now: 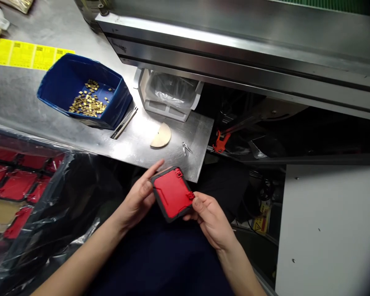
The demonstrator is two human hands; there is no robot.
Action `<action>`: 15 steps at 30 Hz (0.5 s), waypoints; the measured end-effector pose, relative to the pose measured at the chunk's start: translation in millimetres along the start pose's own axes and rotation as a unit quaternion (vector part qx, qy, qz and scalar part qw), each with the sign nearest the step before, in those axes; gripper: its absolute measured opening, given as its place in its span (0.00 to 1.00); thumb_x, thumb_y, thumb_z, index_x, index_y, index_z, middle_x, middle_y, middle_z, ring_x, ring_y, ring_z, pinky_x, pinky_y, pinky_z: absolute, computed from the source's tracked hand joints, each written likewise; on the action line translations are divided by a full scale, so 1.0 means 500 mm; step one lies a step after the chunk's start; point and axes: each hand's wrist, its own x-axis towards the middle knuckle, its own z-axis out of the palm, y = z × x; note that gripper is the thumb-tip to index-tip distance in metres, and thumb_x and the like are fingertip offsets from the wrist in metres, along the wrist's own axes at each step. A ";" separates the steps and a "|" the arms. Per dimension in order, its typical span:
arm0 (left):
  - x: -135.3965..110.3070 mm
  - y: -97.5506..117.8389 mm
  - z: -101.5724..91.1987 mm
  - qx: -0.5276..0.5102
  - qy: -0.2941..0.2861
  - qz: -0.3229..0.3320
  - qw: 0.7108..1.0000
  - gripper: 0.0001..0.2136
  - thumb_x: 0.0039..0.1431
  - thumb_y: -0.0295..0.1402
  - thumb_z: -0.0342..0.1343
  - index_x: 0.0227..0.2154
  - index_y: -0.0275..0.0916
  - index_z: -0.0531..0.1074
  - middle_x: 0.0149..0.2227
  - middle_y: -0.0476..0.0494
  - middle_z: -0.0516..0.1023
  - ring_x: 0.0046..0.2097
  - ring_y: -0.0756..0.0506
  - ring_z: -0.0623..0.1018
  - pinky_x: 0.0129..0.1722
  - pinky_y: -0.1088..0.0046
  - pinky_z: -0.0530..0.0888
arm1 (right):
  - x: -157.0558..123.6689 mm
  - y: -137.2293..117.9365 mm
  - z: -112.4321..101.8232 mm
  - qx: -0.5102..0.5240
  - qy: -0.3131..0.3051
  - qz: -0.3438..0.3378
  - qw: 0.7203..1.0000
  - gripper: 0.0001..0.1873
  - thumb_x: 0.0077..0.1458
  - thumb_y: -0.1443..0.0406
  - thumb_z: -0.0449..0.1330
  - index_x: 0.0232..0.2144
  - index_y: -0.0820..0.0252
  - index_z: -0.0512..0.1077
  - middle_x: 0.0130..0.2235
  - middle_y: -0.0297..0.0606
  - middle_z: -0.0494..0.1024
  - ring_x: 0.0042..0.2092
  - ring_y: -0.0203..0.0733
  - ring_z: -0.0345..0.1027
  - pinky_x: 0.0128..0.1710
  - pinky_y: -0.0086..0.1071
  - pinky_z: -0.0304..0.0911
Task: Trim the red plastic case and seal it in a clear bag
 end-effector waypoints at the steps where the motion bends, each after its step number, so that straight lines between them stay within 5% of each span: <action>1: 0.000 -0.002 -0.001 -0.072 -0.015 -0.030 0.997 0.40 0.60 0.56 0.60 0.69 0.46 0.57 0.67 0.31 0.68 0.66 0.28 0.69 0.61 0.48 0.72 | 0.004 0.005 0.005 -0.004 -0.020 0.009 1.000 0.19 0.64 0.51 0.62 0.40 0.62 0.78 0.37 0.40 0.81 0.37 0.36 0.74 0.38 0.28 0.70; 5: -0.016 -0.001 -0.030 -0.221 0.000 -0.050 0.974 0.32 0.63 0.52 0.60 0.66 0.49 0.61 0.62 0.34 0.75 0.59 0.33 0.78 0.54 0.52 0.79 | 0.030 -0.002 0.017 -0.158 -0.111 0.061 0.979 0.21 0.65 0.48 0.59 0.45 0.60 0.77 0.39 0.40 0.82 0.39 0.40 0.77 0.40 0.32 0.72; 8: -0.052 0.005 -0.067 -0.201 0.028 -0.063 0.977 0.35 0.59 0.53 0.63 0.65 0.46 0.63 0.58 0.31 0.78 0.55 0.33 0.81 0.52 0.55 0.80 | 0.086 -0.048 0.031 -0.365 -0.039 0.044 0.929 0.20 0.68 0.49 0.54 0.49 0.54 0.74 0.40 0.38 0.82 0.41 0.43 0.78 0.43 0.36 0.71; 13: -0.123 0.005 -0.080 -0.125 0.057 -0.096 0.986 0.42 0.52 0.63 0.60 0.63 0.41 0.66 0.57 0.24 0.78 0.54 0.29 0.81 0.48 0.58 0.81 | 0.275 -0.131 0.122 -0.656 0.167 -0.086 0.731 0.24 0.68 0.50 0.54 0.52 0.64 0.68 0.50 0.53 0.77 0.50 0.57 0.75 0.52 0.48 0.67; 15: -0.142 -0.001 -0.074 -0.141 0.048 -0.096 0.984 0.42 0.51 0.65 0.58 0.61 0.38 0.68 0.59 0.23 0.76 0.57 0.27 0.79 0.51 0.55 0.80 | 0.352 -0.142 0.165 -0.691 0.213 -0.081 0.686 0.30 0.64 0.48 0.58 0.53 0.70 0.66 0.53 0.62 0.74 0.53 0.65 0.73 0.50 0.50 0.68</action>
